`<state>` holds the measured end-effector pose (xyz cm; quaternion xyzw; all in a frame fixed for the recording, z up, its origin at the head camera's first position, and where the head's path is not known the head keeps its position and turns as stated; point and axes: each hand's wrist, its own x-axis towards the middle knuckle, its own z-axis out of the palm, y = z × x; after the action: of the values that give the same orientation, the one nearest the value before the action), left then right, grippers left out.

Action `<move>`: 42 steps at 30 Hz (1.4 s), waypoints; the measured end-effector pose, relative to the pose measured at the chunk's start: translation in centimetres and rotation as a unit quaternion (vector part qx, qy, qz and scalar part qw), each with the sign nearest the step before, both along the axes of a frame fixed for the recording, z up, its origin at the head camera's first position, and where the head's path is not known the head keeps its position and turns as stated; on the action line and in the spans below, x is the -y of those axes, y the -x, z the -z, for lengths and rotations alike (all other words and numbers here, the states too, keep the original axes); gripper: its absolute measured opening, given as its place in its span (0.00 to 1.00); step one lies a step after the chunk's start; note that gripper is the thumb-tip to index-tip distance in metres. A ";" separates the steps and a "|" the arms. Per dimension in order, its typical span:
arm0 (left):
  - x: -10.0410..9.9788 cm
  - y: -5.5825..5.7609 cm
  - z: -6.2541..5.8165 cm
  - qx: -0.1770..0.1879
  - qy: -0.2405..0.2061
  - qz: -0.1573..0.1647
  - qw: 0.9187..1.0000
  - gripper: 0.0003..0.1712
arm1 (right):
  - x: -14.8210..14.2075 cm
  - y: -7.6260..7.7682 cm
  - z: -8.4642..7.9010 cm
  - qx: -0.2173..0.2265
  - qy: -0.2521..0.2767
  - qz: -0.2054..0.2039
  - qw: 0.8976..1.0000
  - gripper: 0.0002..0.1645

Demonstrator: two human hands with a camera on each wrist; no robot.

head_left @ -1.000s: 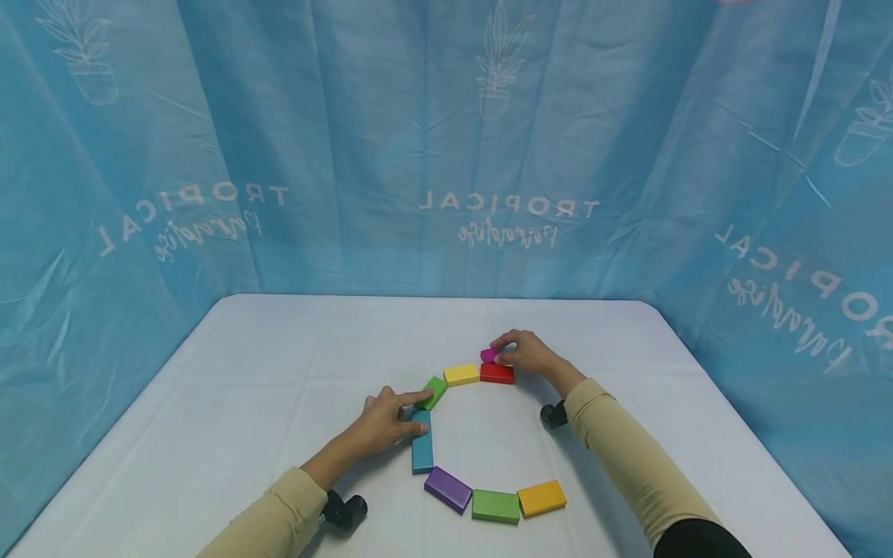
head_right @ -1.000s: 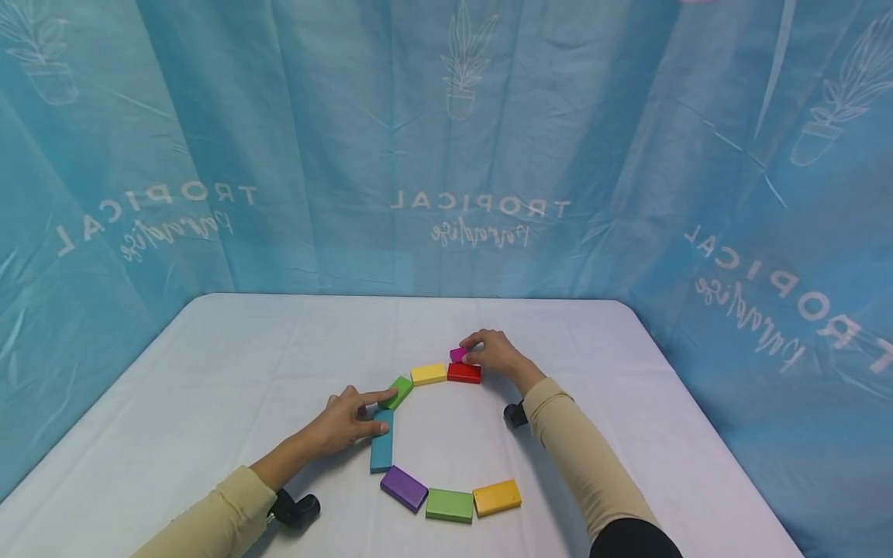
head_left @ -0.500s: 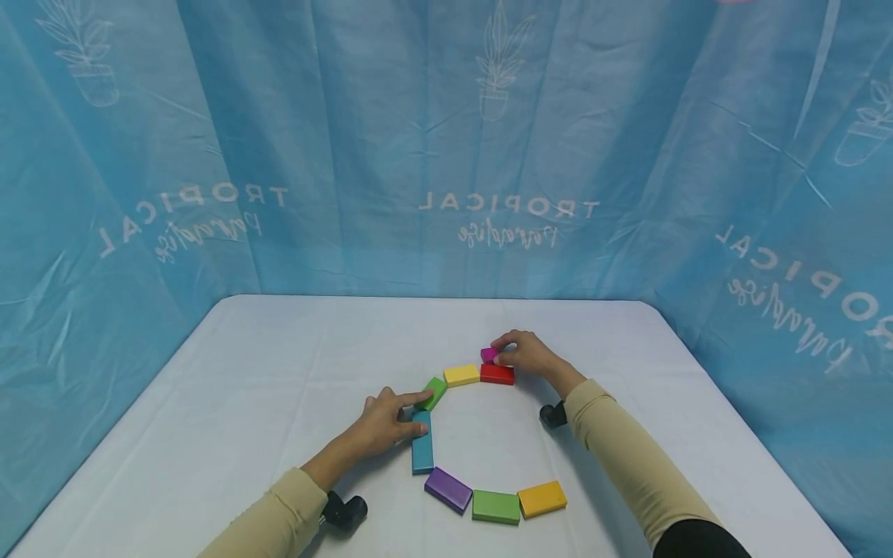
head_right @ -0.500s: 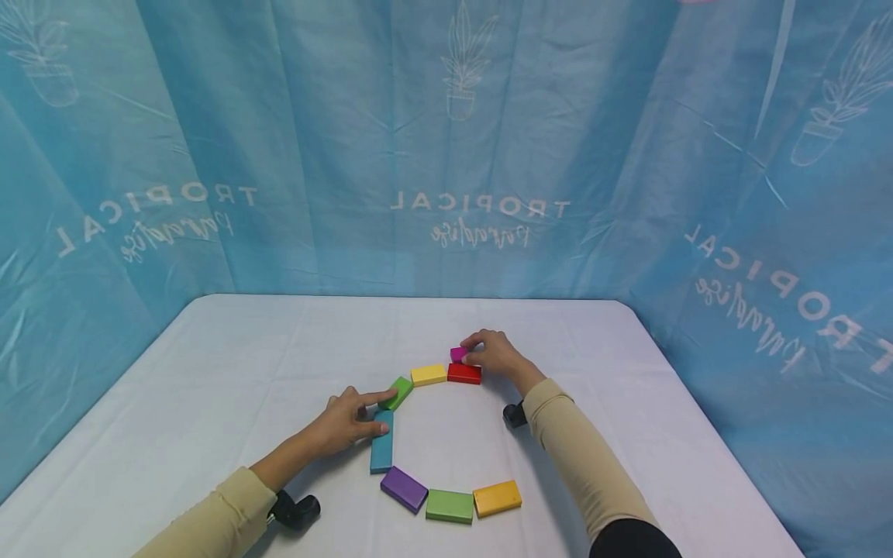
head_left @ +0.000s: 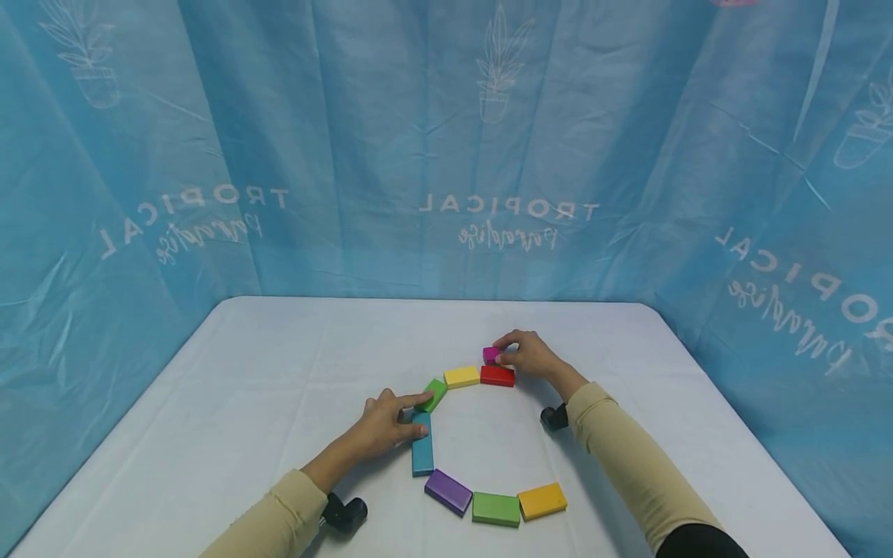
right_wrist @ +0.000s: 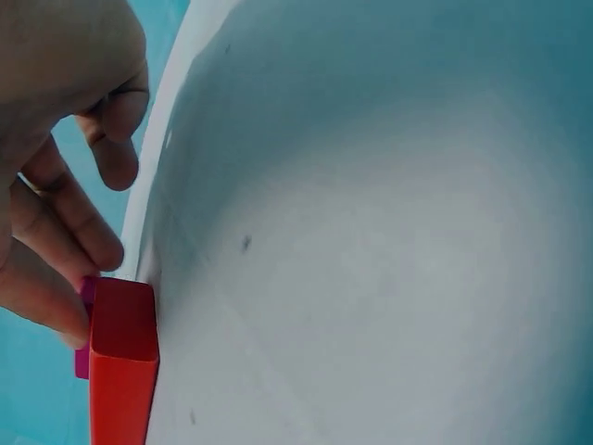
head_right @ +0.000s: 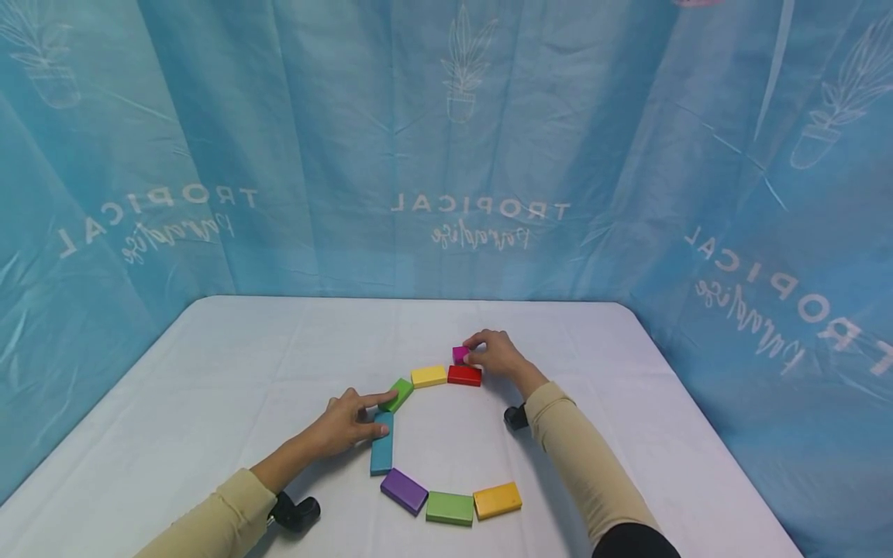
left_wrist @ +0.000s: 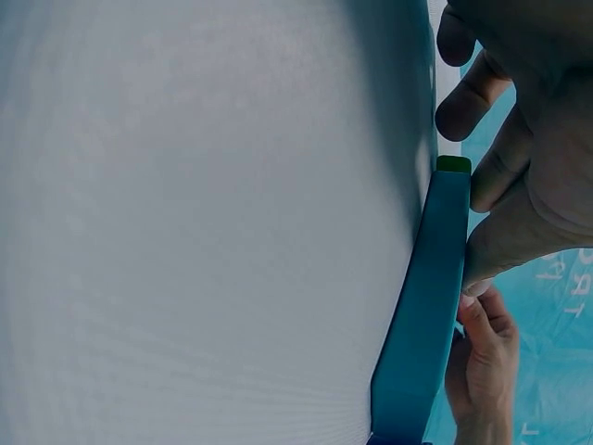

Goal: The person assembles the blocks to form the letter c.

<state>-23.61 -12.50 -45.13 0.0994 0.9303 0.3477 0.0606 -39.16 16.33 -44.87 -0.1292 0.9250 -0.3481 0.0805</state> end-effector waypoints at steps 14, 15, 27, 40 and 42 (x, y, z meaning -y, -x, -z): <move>-0.1 0.1 0.0 0.003 0.005 -0.002 1.000 0.34 | -1.2 -1.2 -2.1 -0.023 0.009 0.000 1.000 0.23; -0.1 0.2 0.0 0.003 0.005 -0.002 1.000 0.34 | -1.4 -1.3 -2.3 -0.026 0.009 -0.002 1.000 0.23; -0.2 0.2 -0.1 0.008 0.008 -0.009 1.000 0.34 | -3.1 -3.1 -4.1 -0.051 0.012 -0.032 0.998 0.23; -0.2 0.2 0.1 0.009 0.010 -0.007 1.000 0.34 | -4.3 -6.7 -5.3 -0.082 0.030 -0.067 0.994 0.24; -0.2 0.2 0.0 0.009 0.011 -0.007 1.000 0.34 | -4.5 -7.3 -5.3 -0.084 0.033 -0.068 0.994 0.23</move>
<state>-23.80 -12.30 -45.14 0.0893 0.9340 0.3392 0.0676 -31.86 20.81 -39.53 -0.2231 0.9055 -0.3603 0.0220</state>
